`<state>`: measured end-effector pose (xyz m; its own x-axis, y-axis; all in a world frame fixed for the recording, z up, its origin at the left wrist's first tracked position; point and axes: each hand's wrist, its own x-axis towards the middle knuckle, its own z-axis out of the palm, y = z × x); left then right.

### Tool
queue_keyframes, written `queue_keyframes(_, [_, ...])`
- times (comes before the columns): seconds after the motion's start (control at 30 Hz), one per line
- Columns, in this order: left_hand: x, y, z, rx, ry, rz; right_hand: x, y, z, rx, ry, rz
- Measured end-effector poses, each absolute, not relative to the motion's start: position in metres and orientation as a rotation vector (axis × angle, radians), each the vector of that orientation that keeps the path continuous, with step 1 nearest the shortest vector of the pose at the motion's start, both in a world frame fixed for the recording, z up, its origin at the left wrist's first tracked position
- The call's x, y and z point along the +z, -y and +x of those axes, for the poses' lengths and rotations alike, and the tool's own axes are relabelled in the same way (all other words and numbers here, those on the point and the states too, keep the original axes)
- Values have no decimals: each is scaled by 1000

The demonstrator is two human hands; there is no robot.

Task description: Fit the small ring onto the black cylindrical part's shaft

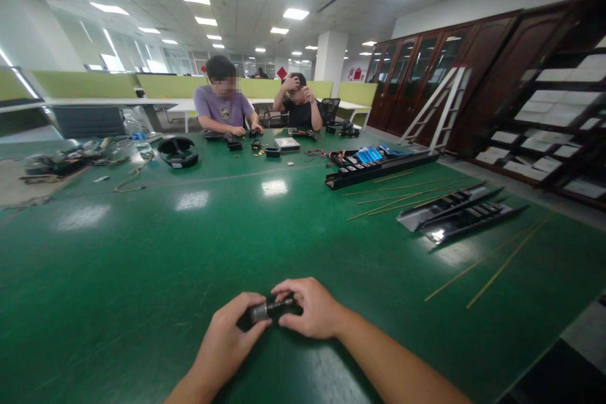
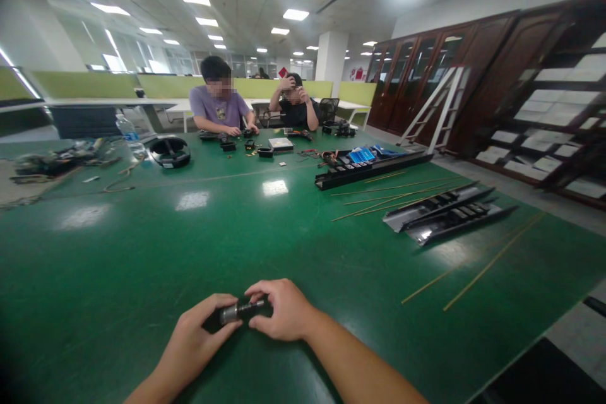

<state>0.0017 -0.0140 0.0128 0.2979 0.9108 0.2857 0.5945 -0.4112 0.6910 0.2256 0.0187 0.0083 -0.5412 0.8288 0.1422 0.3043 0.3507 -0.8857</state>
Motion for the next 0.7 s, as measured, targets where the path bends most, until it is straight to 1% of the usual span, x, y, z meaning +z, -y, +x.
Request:
queue_keyframes(0.2, [12, 13, 4, 969, -1297, 2148, 6, -19, 226, 1172, 2004, -980])
queue_keyframes(0.53, [11, 14, -1, 976, -1307, 2107, 22, -18, 223, 1332, 1819, -960])
queue_keyframes(0.7, [11, 11, -4, 982, -1355, 2076, 22, -17, 222, 1321, 1845, -962])
